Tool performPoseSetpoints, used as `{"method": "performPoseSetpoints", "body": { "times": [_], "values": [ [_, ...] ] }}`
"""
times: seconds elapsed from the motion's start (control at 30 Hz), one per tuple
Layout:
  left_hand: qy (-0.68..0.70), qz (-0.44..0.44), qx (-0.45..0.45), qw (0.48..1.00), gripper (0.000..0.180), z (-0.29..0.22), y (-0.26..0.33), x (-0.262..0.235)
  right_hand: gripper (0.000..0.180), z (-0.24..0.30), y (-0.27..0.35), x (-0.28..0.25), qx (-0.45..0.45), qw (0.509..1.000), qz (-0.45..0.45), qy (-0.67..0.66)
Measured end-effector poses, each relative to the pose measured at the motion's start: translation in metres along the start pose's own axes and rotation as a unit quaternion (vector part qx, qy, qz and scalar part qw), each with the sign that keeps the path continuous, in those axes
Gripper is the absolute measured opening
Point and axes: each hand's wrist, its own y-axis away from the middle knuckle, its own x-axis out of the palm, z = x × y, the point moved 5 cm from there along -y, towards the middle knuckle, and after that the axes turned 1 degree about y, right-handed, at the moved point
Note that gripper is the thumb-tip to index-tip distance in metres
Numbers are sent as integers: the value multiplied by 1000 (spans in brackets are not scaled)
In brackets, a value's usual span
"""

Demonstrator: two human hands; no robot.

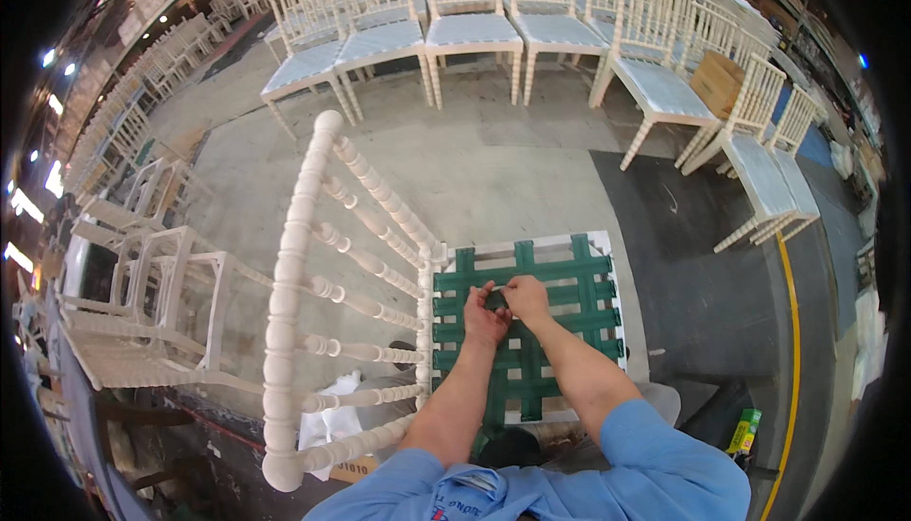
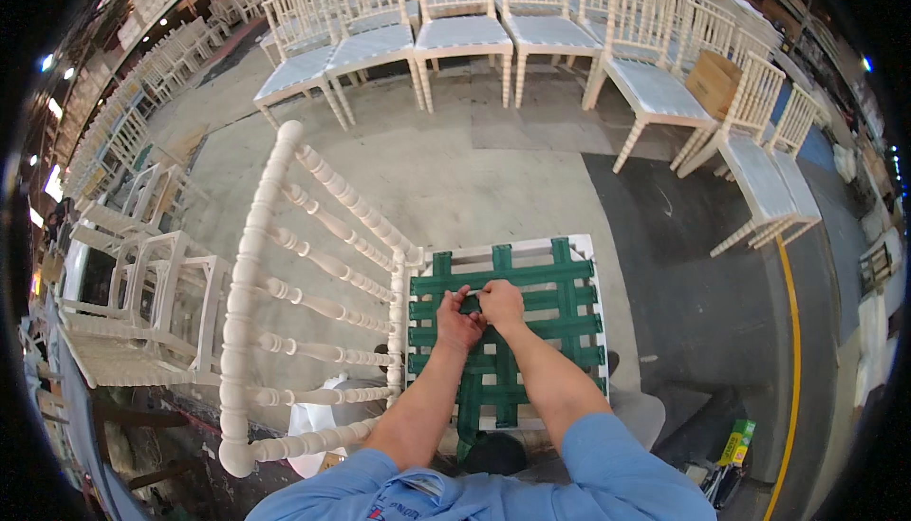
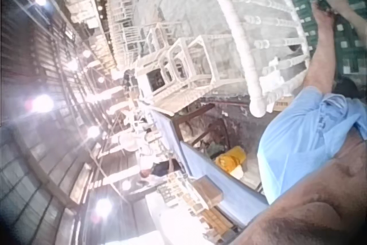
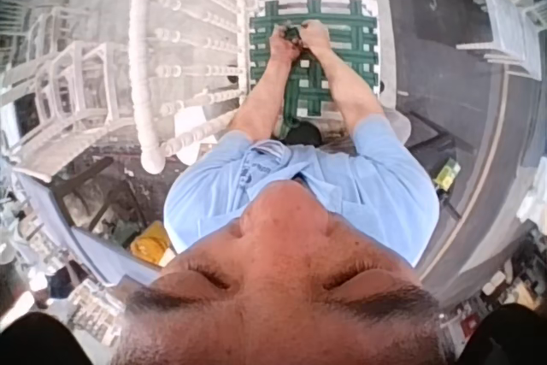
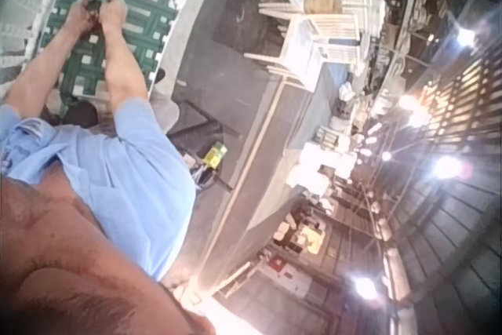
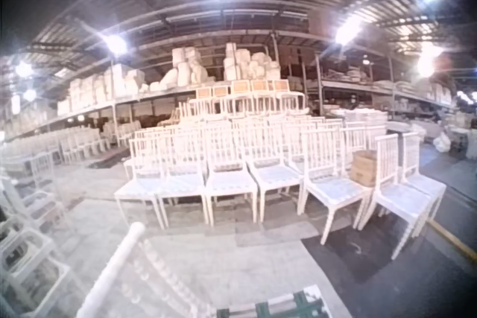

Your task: The person weaves green straps into the seat frame of a white wooden chair, using a staple gun to secure the straps and scissors to trim excess material. The person works on one chair at a time in a workshop setting.

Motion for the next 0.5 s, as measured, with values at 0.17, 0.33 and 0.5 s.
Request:
{"method": "performPoseSetpoints", "body": {
  "times": [0.17,0.33,0.5],
  "values": [
    [29,-16,-11,999,28,-7,8,3,22,8,0,7,-48,999,0,-2],
    [-18,-54,-34,998,28,2,34,9,19,-18,-11,1,54,995,-36,-82],
    [-417,-103,241,870,42,-30,63,9,19,-20,-11,1,235,849,88,-465]
  ]
}}
